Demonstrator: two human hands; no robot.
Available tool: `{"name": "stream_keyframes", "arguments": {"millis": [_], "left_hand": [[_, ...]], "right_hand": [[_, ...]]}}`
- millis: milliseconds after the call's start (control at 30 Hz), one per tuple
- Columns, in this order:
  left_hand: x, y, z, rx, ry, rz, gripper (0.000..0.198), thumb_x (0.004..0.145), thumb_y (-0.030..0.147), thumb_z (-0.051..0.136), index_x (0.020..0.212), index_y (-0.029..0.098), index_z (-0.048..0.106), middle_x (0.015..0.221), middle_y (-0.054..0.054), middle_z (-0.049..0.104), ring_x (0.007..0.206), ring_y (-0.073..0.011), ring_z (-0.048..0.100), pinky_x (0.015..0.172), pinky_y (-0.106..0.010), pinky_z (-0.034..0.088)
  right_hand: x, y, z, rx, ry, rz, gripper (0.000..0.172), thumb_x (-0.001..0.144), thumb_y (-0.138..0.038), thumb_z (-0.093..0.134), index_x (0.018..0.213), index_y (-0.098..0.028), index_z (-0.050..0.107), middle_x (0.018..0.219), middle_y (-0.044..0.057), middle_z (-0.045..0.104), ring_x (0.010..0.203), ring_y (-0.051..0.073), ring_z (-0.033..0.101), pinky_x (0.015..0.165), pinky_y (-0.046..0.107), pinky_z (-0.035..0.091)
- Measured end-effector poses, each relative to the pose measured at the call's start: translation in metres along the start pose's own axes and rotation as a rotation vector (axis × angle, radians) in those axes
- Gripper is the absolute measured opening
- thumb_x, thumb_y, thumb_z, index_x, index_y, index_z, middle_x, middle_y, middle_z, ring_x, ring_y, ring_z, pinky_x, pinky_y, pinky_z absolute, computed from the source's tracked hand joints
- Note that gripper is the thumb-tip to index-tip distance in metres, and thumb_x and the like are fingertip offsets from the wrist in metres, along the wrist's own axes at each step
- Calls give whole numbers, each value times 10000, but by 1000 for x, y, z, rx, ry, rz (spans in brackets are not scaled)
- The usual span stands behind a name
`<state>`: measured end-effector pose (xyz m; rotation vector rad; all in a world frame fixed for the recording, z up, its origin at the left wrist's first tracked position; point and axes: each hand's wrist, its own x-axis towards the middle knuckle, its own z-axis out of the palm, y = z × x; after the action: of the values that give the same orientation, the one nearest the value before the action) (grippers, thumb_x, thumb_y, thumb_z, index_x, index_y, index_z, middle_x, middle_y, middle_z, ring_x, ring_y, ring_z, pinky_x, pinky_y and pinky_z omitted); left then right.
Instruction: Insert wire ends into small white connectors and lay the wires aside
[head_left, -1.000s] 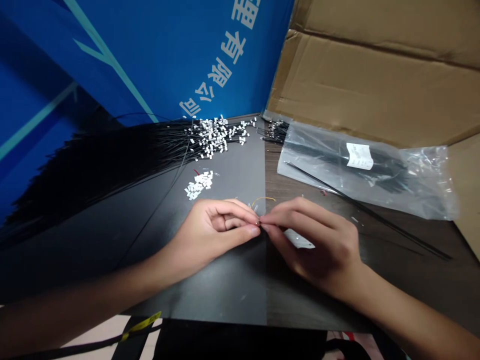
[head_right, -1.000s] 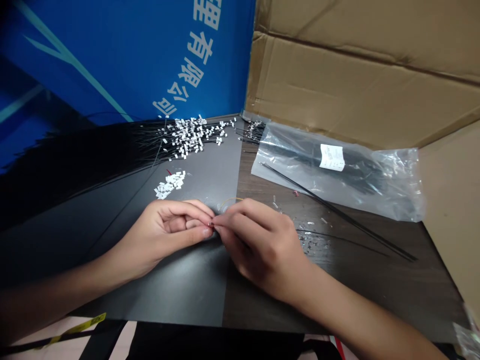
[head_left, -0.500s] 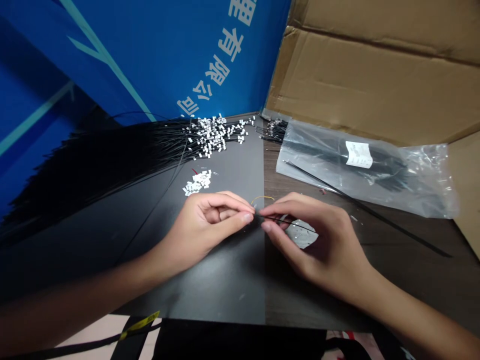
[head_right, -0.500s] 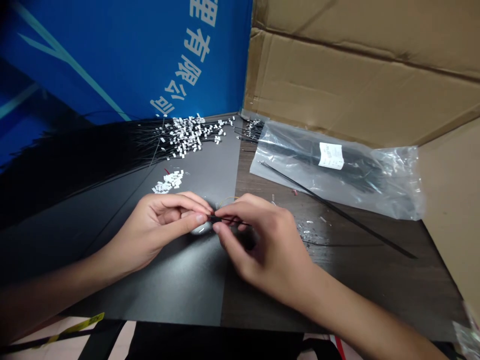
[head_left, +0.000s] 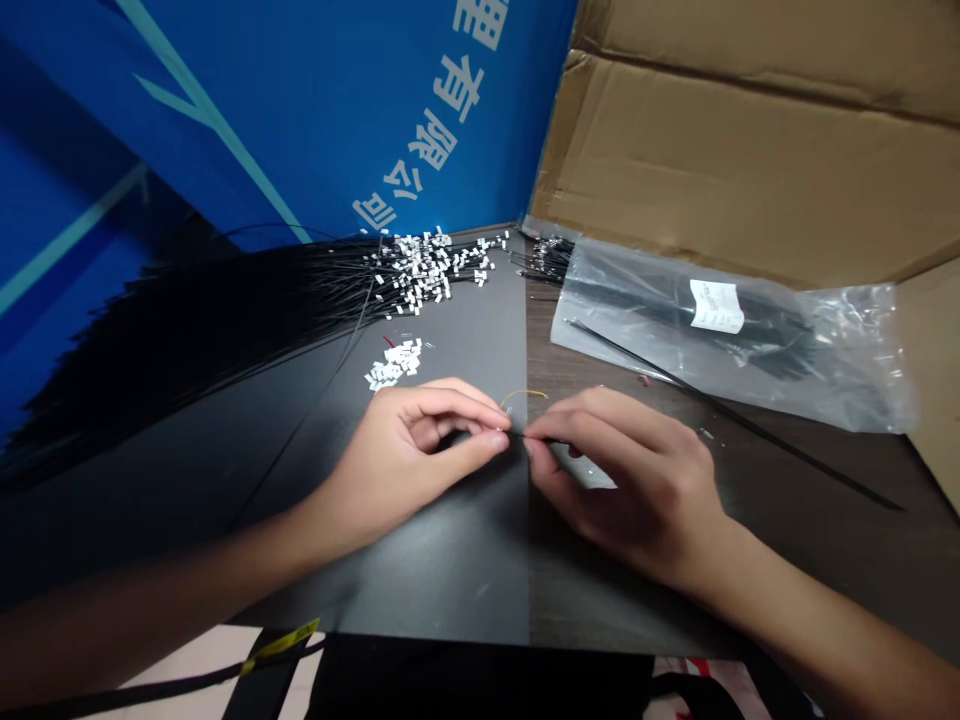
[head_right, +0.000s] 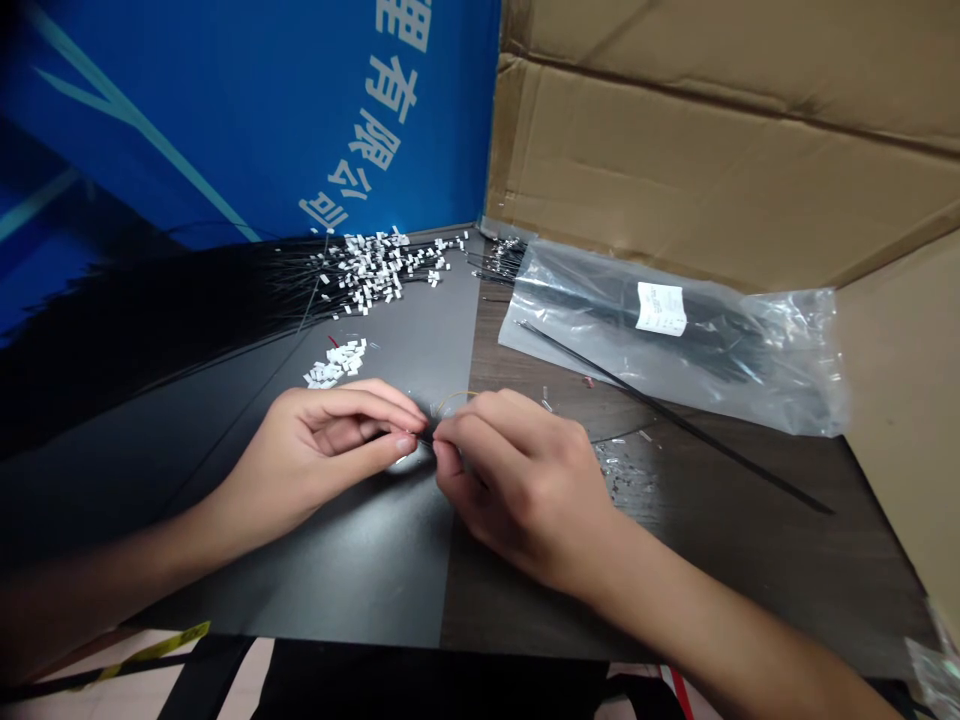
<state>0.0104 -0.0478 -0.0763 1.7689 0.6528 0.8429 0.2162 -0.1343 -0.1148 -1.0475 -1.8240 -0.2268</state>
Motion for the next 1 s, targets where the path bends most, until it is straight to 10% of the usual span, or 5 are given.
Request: {"name": "stream_keyframes", "arguments": {"millis": [367, 700, 1000], "left_hand": [[-1, -3, 2, -245, -81, -231, 43, 837, 130, 914, 821, 152, 881, 936, -69, 827, 767, -83, 755, 736, -106, 610], [-1, 2, 0, -2, -26, 3, 70, 853, 125, 897, 891, 185, 899, 955, -65, 831, 898, -129, 789, 837, -142, 633], [-3, 1, 5, -80, -43, -33, 90, 871, 101, 881, 859, 187, 902, 934, -58, 844, 874, -121, 810, 811, -119, 640]], "right_hand": [[0, 3, -15, -227, -32, -295, 151, 1013, -66, 722, 1086, -197, 698, 845, 52, 756, 758, 211, 696, 684, 358, 597], [4, -6, -6, 290, -91, 266, 114, 956, -82, 687, 936, -187, 724, 811, -2, 691, 656, 111, 609, 633, 272, 524], [8, -11, -8, 472, -147, 487, 77, 952, -145, 734, 916, -182, 791, 802, -9, 754, 659, 98, 647, 624, 208, 526]]}}
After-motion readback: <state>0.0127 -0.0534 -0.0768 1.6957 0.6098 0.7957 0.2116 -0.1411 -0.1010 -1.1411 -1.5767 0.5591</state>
